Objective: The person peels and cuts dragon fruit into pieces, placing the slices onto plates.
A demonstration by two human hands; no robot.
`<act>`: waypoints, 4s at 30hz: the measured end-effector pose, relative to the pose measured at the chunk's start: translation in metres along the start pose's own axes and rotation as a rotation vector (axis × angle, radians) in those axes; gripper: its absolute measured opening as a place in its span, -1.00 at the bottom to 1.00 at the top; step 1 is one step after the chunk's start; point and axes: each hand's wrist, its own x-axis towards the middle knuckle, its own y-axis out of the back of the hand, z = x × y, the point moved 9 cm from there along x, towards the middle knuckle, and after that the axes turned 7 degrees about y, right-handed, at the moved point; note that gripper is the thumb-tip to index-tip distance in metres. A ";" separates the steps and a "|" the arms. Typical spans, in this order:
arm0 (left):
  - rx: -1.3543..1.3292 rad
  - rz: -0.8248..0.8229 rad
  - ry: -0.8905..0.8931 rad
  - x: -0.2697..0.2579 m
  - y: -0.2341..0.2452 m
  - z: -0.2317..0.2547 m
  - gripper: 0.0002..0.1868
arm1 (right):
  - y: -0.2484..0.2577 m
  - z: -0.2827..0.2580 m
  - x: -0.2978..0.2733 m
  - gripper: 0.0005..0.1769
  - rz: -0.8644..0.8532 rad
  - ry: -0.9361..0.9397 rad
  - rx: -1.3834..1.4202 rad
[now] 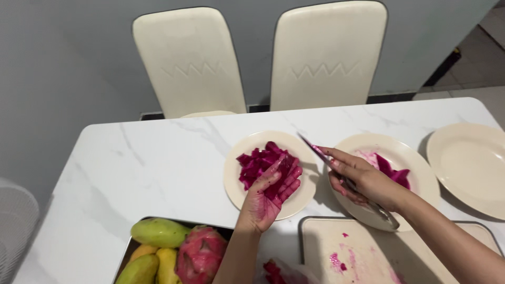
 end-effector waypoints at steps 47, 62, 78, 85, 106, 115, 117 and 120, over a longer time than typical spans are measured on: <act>-0.380 0.130 -0.162 -0.009 0.037 0.016 -0.32 | -0.057 0.012 0.030 -0.29 -0.179 -0.134 -0.311; -0.451 -0.064 -0.165 -0.004 0.020 0.016 -0.31 | -0.057 0.011 0.024 -0.24 -0.192 -0.145 -0.376; -0.599 -0.069 -0.154 0.010 0.036 0.015 -0.20 | -0.060 0.005 0.025 -0.15 -0.198 -0.167 -0.313; -0.626 -0.145 -0.145 0.016 0.025 0.018 -0.16 | -0.063 0.004 0.027 -0.19 -0.244 -0.076 -0.409; 0.596 0.449 -0.603 -0.012 0.009 0.065 -0.29 | -0.045 -0.002 0.031 -0.16 -0.133 -0.002 -0.553; 1.214 0.564 -0.602 0.006 0.002 0.058 -0.25 | -0.023 0.016 0.022 -0.13 -0.074 -0.023 -0.616; 1.324 0.598 -0.590 0.012 -0.005 0.050 -0.27 | -0.012 0.024 0.017 -0.16 -0.018 -0.029 -0.445; 1.449 0.547 -0.613 0.016 -0.028 0.033 -0.34 | 0.006 0.030 0.009 -0.15 -0.011 0.042 -0.392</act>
